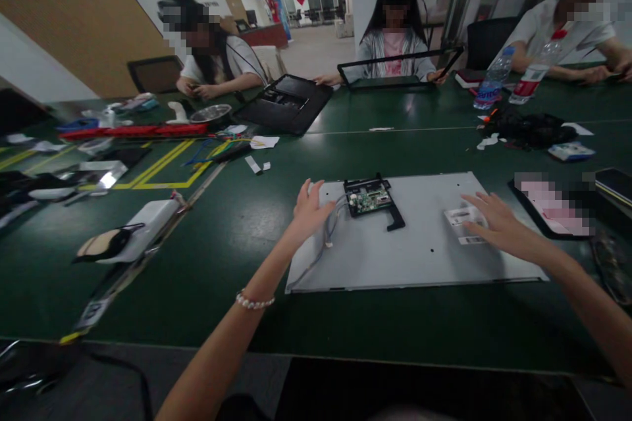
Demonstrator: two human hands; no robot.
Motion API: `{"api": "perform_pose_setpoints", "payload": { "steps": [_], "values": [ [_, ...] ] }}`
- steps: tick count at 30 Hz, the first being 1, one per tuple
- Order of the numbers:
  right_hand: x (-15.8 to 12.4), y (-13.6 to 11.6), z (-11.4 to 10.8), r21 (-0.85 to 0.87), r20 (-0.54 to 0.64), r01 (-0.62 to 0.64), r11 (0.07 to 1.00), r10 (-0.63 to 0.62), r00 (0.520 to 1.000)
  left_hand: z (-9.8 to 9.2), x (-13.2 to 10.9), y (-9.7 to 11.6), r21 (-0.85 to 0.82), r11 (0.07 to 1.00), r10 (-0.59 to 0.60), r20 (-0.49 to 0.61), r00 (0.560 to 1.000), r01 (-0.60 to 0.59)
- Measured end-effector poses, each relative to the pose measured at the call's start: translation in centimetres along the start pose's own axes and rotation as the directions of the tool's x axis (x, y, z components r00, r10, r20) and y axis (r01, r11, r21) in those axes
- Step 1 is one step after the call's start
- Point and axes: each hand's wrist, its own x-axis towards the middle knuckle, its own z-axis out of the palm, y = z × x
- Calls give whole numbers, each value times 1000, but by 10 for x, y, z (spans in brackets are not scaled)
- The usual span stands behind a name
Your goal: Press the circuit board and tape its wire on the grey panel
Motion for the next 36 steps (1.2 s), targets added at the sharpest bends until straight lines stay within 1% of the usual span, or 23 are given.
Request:
{"api": "perform_pose_setpoints", "payload": {
  "steps": [2,3,5,6,8,12,14,16,20,23,25,28,30,34,36],
  "values": [
    [12,-9,1,-34,67,48,998,-46,997,6,13,11,-39,999,33,140,990,-27],
    [18,-14,2,-41,89,61,997,-57,994,9,18,15,-57,998,46,226,973,-34],
    [29,-22,6,-71,99,81,994,-74,992,16,27,19,-85,995,77,394,916,-48],
    [33,-25,10,-92,91,85,992,-77,993,19,30,18,-96,993,99,454,885,-62],
    [37,-28,19,-135,69,96,986,-88,994,25,32,12,-110,987,157,509,846,-117],
    [38,-28,34,-211,76,169,963,-156,985,28,30,-1,-52,966,244,506,828,-252],
    [37,-27,37,-229,80,193,954,-179,981,28,29,-5,-29,956,266,499,825,-291],
    [37,-27,36,-231,71,187,955,-176,982,30,28,-7,-23,950,283,490,825,-312],
    [37,-31,34,-231,59,155,961,-145,988,38,25,-7,4,932,317,473,822,-361],
    [36,-34,32,-243,71,148,959,-134,988,45,16,0,10,920,335,503,797,-392],
    [35,-35,31,-242,82,151,959,-135,987,49,9,5,14,916,334,532,778,-402],
    [34,-32,30,-238,83,162,958,-147,986,54,1,9,5,915,339,534,775,-404],
    [33,-29,29,-237,89,168,957,-151,984,54,0,9,-34,919,349,541,766,-394],
    [30,-24,29,-228,110,169,959,-148,983,49,4,3,-145,931,351,616,705,-336],
    [29,-24,28,-226,113,169,959,-147,983,48,7,0,-172,933,351,629,694,-316]
  ]
}}
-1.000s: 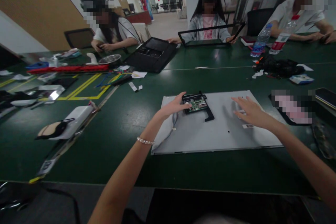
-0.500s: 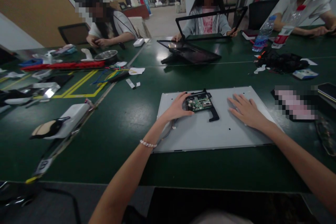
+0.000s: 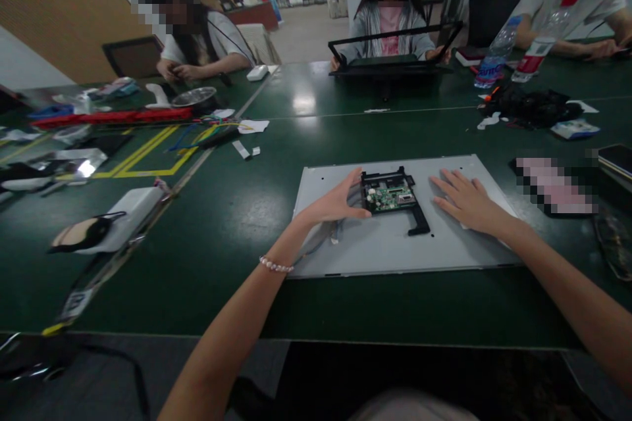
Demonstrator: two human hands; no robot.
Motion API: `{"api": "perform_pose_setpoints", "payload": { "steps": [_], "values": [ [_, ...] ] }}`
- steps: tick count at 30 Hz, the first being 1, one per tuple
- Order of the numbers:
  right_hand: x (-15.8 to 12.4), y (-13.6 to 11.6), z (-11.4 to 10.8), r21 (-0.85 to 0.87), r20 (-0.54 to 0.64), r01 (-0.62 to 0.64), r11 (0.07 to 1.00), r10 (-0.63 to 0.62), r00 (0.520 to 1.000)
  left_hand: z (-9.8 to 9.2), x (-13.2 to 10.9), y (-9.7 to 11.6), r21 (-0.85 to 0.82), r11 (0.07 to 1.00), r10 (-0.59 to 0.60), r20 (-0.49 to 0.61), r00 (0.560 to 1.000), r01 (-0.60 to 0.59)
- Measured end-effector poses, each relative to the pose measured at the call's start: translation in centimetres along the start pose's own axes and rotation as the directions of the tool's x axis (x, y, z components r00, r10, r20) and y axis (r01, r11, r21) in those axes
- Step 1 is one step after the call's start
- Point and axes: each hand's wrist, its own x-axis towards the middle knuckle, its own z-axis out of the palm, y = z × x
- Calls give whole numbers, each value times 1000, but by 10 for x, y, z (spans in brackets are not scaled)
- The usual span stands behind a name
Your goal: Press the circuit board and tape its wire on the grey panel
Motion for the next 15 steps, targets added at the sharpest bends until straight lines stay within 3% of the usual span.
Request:
{"api": "perform_pose_setpoints", "payload": {
  "steps": [10,15],
  "values": [
    [-1,-6,-2,-4,3,-18,1000,18,1000,6,-3,8,146,989,-24,-18,1000,27],
    [3,-13,-6,113,-82,-16,993,25,996,6,-5,10,184,983,-11,1,1000,10]
  ]
}}
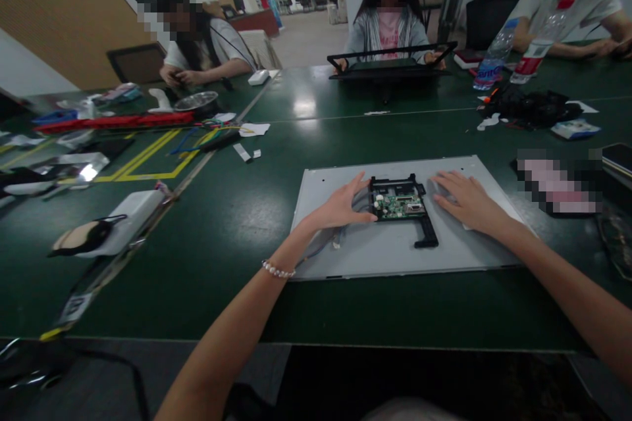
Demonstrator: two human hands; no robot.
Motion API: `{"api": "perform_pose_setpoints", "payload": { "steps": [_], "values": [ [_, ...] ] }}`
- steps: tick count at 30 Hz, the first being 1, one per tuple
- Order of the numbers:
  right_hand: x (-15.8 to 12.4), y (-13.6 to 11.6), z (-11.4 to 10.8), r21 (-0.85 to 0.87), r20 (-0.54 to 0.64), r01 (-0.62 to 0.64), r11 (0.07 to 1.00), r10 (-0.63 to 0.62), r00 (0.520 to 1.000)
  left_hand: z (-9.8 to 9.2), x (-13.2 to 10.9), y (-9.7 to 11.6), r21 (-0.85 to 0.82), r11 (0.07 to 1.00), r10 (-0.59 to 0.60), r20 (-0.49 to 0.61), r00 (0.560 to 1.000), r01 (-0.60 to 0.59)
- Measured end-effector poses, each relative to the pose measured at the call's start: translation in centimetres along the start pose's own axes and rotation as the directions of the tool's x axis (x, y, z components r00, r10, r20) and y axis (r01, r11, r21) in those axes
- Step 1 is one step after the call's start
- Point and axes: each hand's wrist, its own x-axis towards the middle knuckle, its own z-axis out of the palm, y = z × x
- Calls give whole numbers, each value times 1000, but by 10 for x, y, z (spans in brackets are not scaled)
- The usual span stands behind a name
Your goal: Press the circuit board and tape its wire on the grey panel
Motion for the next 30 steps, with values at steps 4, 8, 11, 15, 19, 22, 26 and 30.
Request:
{"api": "perform_pose_setpoints", "payload": {
  "steps": [4,8,11,15,19,22,26,30],
  "values": [
    [3,-15,-4,272,-84,52,961,-30,996,0,1,-3,45,999,-3,9,1000,2],
    [2,-27,-2,383,-85,171,908,-149,985,1,1,-2,115,993,16,21,1000,-18],
    [0,-31,3,327,-52,211,921,-206,977,1,-1,0,162,986,23,35,999,-28],
    [-1,-32,6,244,5,193,950,-200,980,-13,1,-14,235,971,37,-1,999,-35],
    [-3,-32,6,247,-15,197,949,-199,980,-56,3,-60,490,835,-25,-423,906,252],
    [-4,-34,7,232,-20,211,950,-212,977,-97,-6,-98,513,661,-115,-652,750,547],
    [-4,-34,10,223,-2,196,955,-200,980,-139,-23,-134,530,448,-209,-720,661,719],
    [-2,-32,13,238,-18,198,951,-200,980,-166,-24,-160,504,371,-300,-730,614,780]
  ]
}}
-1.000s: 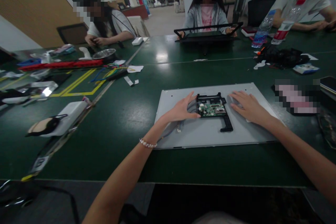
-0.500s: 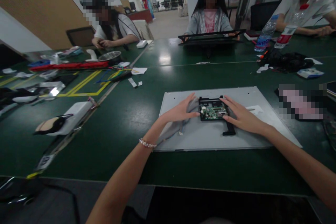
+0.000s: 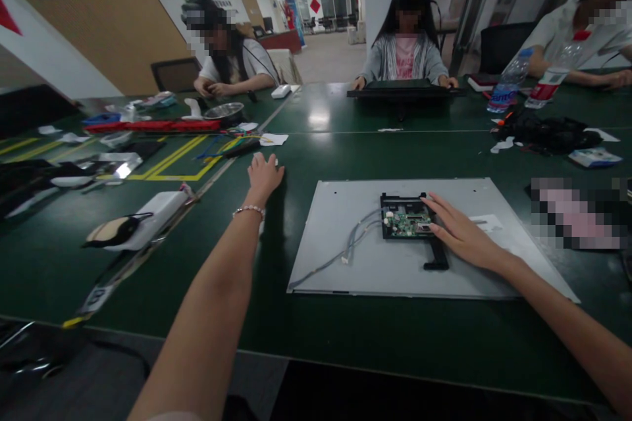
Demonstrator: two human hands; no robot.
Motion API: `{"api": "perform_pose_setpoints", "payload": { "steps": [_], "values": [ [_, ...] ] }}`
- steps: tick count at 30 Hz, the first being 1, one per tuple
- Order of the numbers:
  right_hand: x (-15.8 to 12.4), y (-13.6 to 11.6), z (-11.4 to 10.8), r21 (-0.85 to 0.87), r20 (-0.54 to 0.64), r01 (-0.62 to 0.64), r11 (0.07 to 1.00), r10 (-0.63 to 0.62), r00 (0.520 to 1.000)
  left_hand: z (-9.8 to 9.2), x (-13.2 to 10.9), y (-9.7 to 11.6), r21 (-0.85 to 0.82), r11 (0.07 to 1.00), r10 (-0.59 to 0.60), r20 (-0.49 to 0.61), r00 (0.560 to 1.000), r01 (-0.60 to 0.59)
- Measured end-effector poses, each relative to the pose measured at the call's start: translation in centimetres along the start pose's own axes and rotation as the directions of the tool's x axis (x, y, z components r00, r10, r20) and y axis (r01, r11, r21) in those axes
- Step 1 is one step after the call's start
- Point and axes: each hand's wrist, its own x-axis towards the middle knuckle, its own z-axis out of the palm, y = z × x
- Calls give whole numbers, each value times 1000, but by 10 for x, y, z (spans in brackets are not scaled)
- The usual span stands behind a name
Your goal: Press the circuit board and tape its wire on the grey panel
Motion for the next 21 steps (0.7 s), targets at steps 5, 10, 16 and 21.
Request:
{"api": "perform_pose_setpoints", "payload": {
  "steps": [5,10,16,21],
  "values": [
    [2,0,1,1,-9,1,1000,-1,1000,13,33,-5,50,996,-83,163,983,75],
    [3,-3,1,-14,-36,1,1000,-2,999,14,46,-3,146,989,-50,162,985,26],
    [4,-2,2,-51,-15,9,999,-10,1000,9,42,-1,196,978,35,166,986,-67],
    [4,-2,3,-60,-14,12,998,-13,1000,0,31,-1,210,974,52,173,984,-88]
  ]
}}
